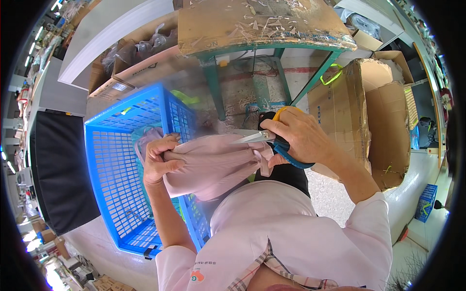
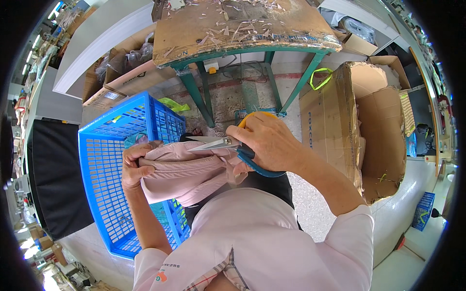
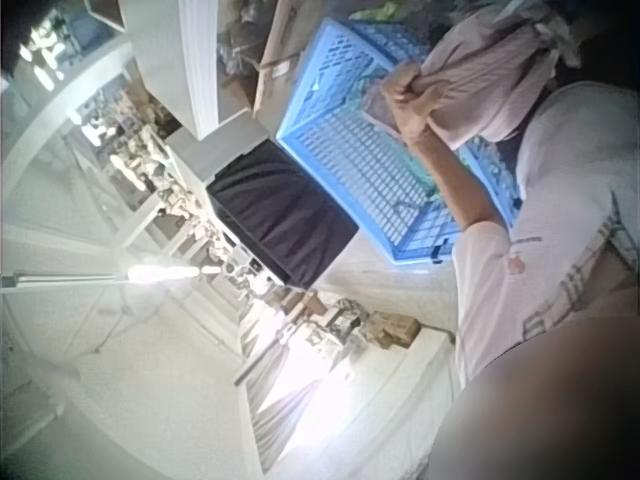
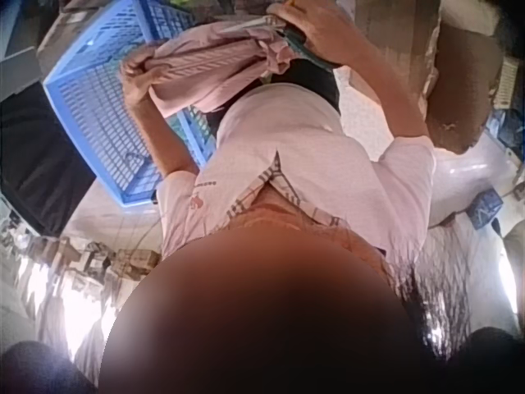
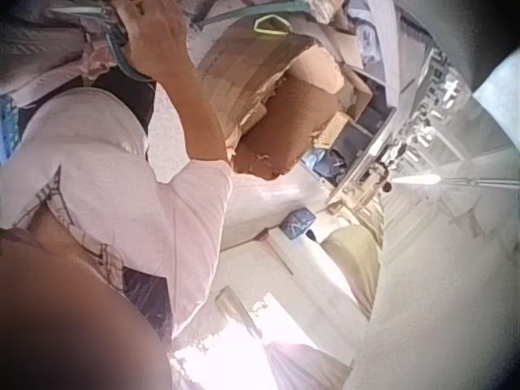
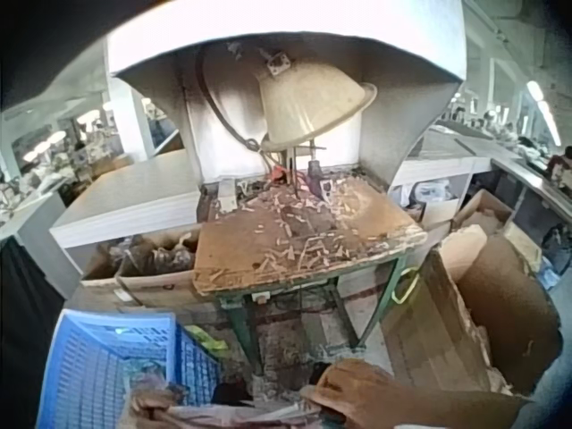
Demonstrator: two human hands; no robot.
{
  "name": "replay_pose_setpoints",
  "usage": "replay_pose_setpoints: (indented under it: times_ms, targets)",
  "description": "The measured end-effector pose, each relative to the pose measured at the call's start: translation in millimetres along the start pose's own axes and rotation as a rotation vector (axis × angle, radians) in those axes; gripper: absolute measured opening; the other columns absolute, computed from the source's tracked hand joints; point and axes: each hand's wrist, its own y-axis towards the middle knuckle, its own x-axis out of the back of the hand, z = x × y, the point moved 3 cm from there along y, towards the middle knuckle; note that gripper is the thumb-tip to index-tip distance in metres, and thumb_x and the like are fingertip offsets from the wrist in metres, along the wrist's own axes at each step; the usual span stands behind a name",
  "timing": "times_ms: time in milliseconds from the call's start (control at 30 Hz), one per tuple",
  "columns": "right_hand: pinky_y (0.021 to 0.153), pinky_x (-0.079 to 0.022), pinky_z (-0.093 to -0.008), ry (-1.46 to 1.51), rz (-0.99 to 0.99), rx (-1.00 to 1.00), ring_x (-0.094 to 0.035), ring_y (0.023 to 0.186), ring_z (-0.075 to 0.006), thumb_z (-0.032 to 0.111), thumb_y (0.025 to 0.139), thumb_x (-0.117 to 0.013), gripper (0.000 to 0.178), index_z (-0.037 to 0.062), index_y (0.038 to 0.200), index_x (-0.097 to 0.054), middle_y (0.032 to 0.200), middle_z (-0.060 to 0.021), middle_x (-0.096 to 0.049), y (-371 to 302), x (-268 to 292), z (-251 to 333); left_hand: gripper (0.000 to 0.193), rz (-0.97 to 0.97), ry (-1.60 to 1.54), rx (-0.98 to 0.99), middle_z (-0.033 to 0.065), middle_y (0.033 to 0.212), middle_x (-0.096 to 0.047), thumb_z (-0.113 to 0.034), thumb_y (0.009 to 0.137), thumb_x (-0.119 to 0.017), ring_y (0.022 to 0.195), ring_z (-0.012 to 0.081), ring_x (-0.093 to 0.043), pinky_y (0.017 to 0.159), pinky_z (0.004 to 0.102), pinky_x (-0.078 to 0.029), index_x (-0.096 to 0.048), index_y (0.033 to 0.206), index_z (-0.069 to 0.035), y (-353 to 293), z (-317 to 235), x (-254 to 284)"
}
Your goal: Trimming loose threads and excess material from pink backpacks using scissors on a factory floor.
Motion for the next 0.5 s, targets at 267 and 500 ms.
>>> replay_pose_setpoints:
  times_ms: [267, 500]
  targets:
    - [0.062, -0.044, -0.0374, -0.018, -0.004, 0.011, -0.055, 0.071, -0.0265, 0.047, 0.064, -0.067, 0.049, 0.0099, 0.094, -0.054, 0.071, -0.0107, -0.052, -3.0, -7.7, -2.8, 0.035, 0.004, 0.007, -0.011, 0.0022, 0.058, -0.045, -0.014, 0.042, -0.078, 0.057, 0.0126, -0.039, 0.072, 0.0290, -0.031, -0.061, 0.068, 0.003, 0.1, -1.1, -3.7]
    - [0.061, -0.044, -0.0382, 0.064, 0.130, -0.079, -0.056, 0.070, -0.0278, 0.043, 0.068, -0.066, 0.045, 0.0103, 0.096, -0.053, 0.066, -0.0097, -0.054, -6.6, -15.2, -10.2, 0.035, 0.011, 0.019, -0.019, 0.0019, 0.057, -0.044, -0.015, 0.042, -0.078, 0.057, 0.0128, -0.038, 0.070, 0.0286, -0.030, -0.060, 0.068, 0.003, 0.6, -3.4, -5.7]
